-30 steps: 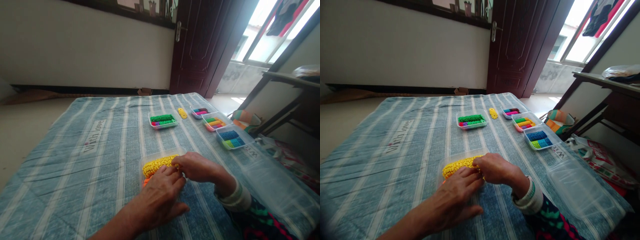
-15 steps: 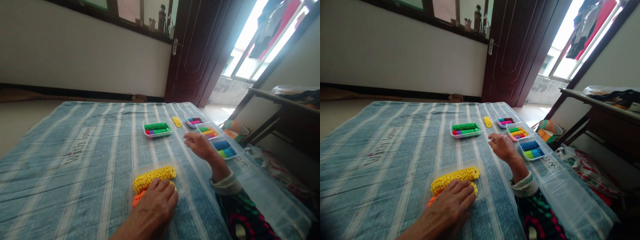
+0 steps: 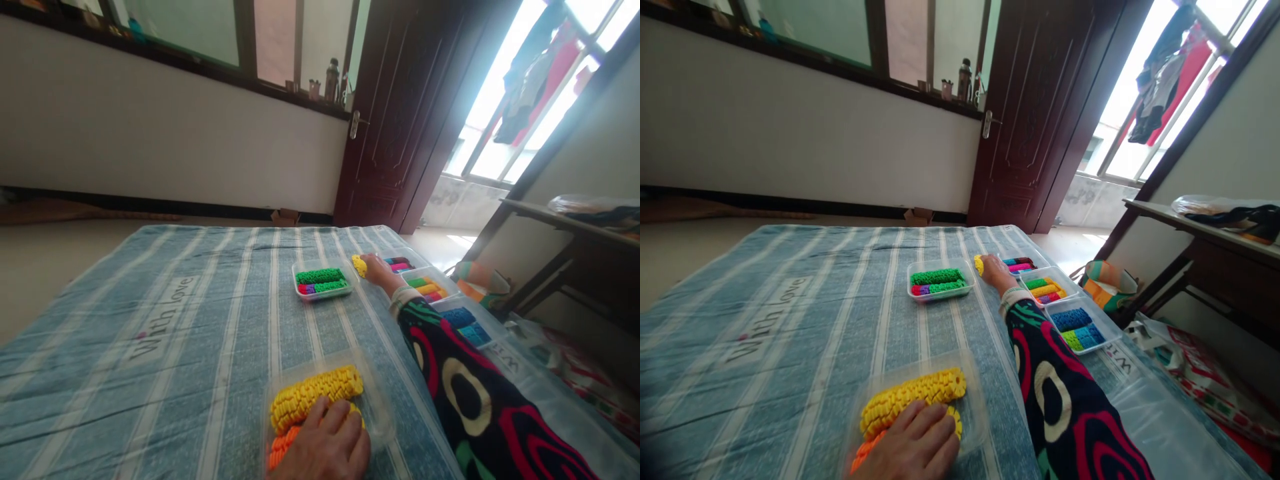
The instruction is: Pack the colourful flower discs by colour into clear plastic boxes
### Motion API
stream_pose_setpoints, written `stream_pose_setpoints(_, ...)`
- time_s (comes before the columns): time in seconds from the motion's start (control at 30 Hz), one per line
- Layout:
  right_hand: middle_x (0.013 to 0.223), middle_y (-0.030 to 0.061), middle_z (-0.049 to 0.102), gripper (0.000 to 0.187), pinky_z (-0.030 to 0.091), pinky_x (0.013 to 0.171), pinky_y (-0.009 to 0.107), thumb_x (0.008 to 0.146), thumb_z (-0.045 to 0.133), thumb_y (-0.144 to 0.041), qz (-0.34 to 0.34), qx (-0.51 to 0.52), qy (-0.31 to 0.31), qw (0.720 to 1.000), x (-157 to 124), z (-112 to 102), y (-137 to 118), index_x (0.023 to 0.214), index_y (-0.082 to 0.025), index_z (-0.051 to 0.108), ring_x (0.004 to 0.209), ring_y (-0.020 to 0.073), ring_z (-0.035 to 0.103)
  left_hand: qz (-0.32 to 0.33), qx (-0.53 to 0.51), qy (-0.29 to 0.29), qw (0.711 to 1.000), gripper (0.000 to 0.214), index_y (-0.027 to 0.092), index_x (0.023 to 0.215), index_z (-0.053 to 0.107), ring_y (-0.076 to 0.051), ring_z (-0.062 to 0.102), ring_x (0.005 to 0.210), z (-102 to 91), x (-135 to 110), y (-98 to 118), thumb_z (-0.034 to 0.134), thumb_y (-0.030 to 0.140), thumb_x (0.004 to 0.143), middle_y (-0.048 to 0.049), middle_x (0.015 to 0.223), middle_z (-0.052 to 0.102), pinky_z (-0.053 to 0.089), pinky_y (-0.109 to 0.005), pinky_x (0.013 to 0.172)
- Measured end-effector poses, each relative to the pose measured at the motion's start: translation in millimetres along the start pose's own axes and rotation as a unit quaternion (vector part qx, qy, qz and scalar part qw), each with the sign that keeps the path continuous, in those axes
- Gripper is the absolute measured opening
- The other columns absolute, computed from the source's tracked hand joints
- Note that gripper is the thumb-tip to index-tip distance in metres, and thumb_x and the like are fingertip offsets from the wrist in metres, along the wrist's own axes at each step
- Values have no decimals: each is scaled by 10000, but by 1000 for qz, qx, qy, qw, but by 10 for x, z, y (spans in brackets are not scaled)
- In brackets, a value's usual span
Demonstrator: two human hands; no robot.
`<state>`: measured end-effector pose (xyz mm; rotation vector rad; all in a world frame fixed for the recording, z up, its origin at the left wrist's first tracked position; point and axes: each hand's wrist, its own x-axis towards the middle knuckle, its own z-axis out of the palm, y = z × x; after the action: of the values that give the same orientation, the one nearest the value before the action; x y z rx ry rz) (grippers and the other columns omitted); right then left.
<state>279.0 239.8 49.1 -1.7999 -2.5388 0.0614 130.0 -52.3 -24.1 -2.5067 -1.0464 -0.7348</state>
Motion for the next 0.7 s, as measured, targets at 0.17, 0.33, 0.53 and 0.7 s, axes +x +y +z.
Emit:
stream_pose_setpoints(0.17,1279,154,591,473,417,936,260,855,537,-127,-16,4,-13,1000,228,83,64,1327,-159,536,1146,226,580,8,20,31,999,180,203,816,588,-171,598,840,67,-30,-2,460,188,942,-4,852,680,446,-336,837)
stream_pose_setpoints(0.33,1212,152,645,436,429,903,275,814,584,-133,0,8,-15,1000,273,86,84,1250,-149,606,1115,246,598,7,27,25,999,178,204,833,593,-164,602,844,46,-18,-2,462,221,952,2,870,681,446,-336,855)
stream_pose_setpoints(0.53,1185,139,651,447,454,820,300,782,581,-129,33,18,10,999,177,0,54,1225,-180,610,1078,272,610,15,28,16,999,161,204,837,588,-166,605,851,7,-14,-8,467,186,942,-1,866,677,442,-337,855)
stream_pose_setpoints(0.7,1150,137,657,380,457,772,289,741,642,-135,42,33,22,998,170,-13,59,1119,-176,637,1063,273,610,3,15,2,1000,138,206,856,593,-172,607,877,29,-27,1,483,177,934,-10,884,687,441,-340,869)
